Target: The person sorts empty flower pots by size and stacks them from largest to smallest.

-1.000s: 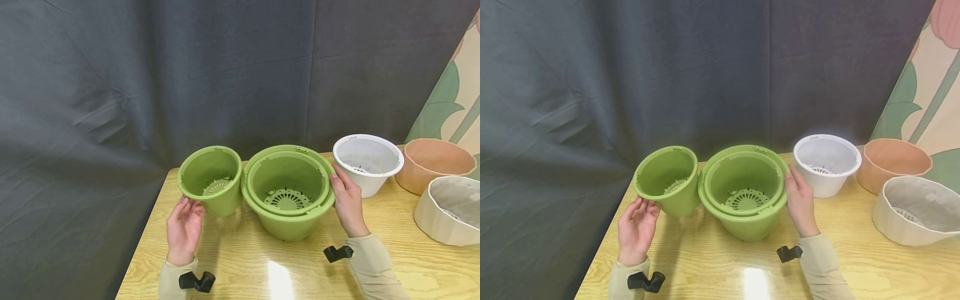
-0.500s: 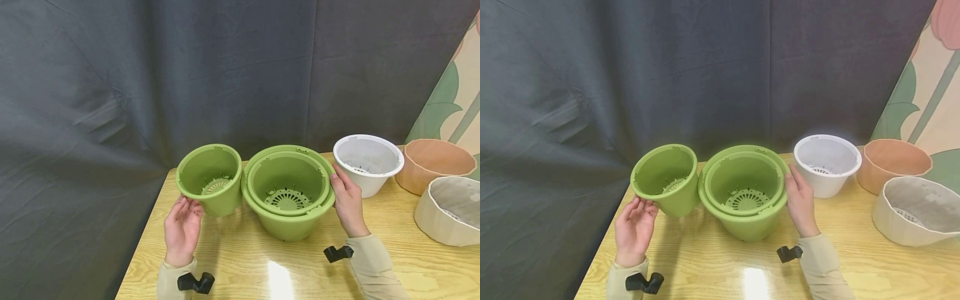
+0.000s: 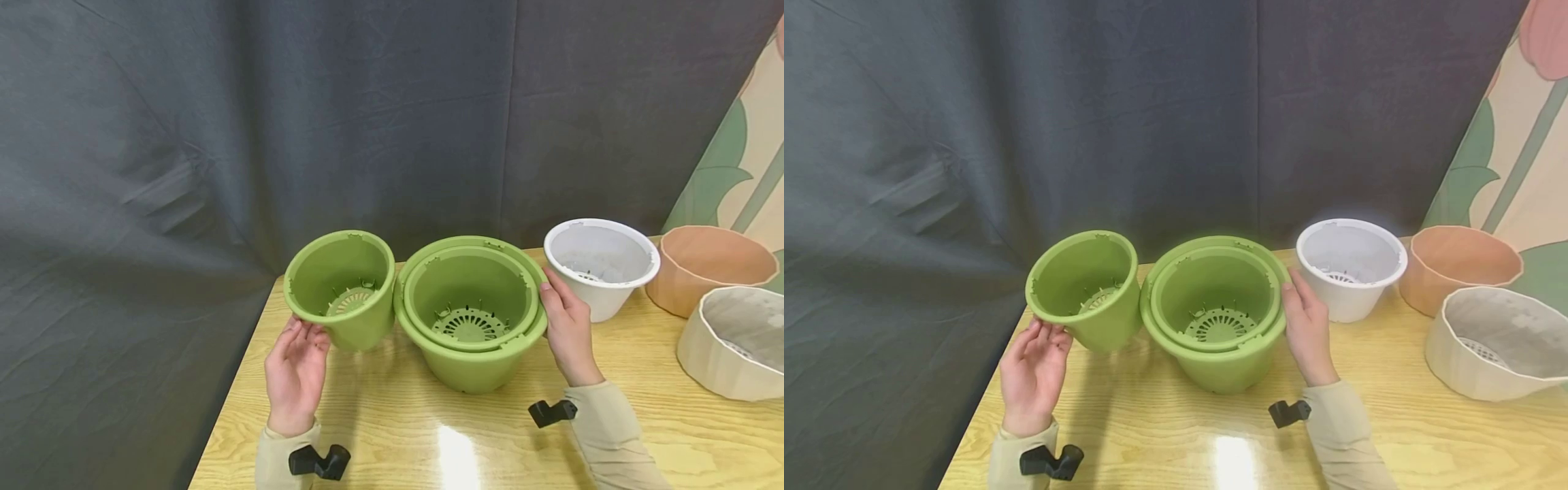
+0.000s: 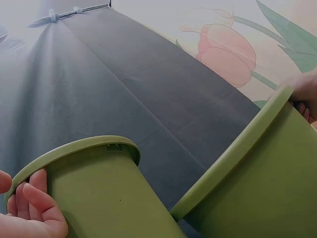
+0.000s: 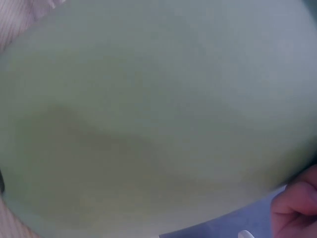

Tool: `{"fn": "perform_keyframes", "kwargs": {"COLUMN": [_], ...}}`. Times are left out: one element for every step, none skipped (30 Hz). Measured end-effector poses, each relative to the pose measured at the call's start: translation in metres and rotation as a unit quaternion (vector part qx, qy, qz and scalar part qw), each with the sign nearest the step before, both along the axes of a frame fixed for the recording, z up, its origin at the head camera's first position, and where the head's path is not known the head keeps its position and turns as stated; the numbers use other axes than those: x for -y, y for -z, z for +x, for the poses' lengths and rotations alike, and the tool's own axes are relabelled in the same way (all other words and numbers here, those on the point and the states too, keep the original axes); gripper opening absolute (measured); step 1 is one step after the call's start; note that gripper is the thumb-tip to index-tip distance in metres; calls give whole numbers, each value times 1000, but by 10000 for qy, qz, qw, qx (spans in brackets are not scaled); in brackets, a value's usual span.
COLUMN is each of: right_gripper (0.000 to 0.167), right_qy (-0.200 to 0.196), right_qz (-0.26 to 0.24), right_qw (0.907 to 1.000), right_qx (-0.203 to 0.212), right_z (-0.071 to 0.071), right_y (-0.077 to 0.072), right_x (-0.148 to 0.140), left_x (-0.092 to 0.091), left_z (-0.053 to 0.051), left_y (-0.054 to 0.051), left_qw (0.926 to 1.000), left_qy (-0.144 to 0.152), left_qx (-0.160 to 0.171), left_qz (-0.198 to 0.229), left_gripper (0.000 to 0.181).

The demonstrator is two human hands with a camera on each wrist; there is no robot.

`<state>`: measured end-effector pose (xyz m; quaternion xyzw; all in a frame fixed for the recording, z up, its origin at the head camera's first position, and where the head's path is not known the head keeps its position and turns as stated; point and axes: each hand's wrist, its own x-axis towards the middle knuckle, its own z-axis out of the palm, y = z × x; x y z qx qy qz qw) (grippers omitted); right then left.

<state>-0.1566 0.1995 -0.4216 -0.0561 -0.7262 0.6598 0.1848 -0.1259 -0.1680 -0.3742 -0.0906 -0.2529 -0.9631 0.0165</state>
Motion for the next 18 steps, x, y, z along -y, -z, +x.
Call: {"fn": "perform_keyframes", "kwargs": {"right_gripper": [50,50,50,51,50,50,50,50,50,50,50,51,51,50,50,50,50,50], "right_qy": [-5,-9,-4,-9,11,16,13,25,33,34,34,25,32,42,40,43,46,46], "right_qz": [-21,-32,-27,-36,-28,-39,-44,-29,-35,-45,-55,-60,-57,-55,-67,-62,-53,-52], "right_qw": [10000,10000,10000,10000,10000,10000,10000,10000,9999,9999,9999,9999,9999,10000,10000,10000,10000,10000], "right_qx": [8,16,30,36,58,71,76,90,100,100,99,87,76,71,58,41,27,16], "right_z": [0,0,0,0,0,0,0,0,0,0,0,0,0,0,0,0,0,0], "right_y": [0,0,0,0,0,0,0,0,0,0,0,0,0,0,0,1,1,1], "right_x": [0,0,0,0,0,0,0,0,-1,-1,-1,-1,-1,-1,-1,-1,-1,-1], "left_x": [0,0,0,0,0,0,0,0,0,0,0,0,0,0,0,0,0,0], "left_z": [0,1,1,1,1,1,2,2,2,3,3,3,4,4,4,5,5,5], "left_y": [-1,-1,-2,-3,-4,-4,-5,-6,-7,-7,-8,-8,-9,-9,-10,-10,-10,-11], "left_qw": [10000,10000,10000,9999,9999,9998,9998,9997,9996,9994,9993,9992,9990,9989,9989,9987,9987,9986], "left_qy": [-1,6,10,17,24,23,33,42,52,71,85,97,111,123,128,138,138,144], "left_qx": [-21,-51,-69,-101,-135,-161,-196,-227,-259,-299,-331,-354,-377,-396,-416,-430,-439,-447], "left_qz": [12,29,45,54,60,71,89,99,118,140,156,172,188,197,196,220,230,254], "left_gripper": [27,28,28,28,28,28,29,29,29,30,30,30,31,31,32,32,32,32]}}
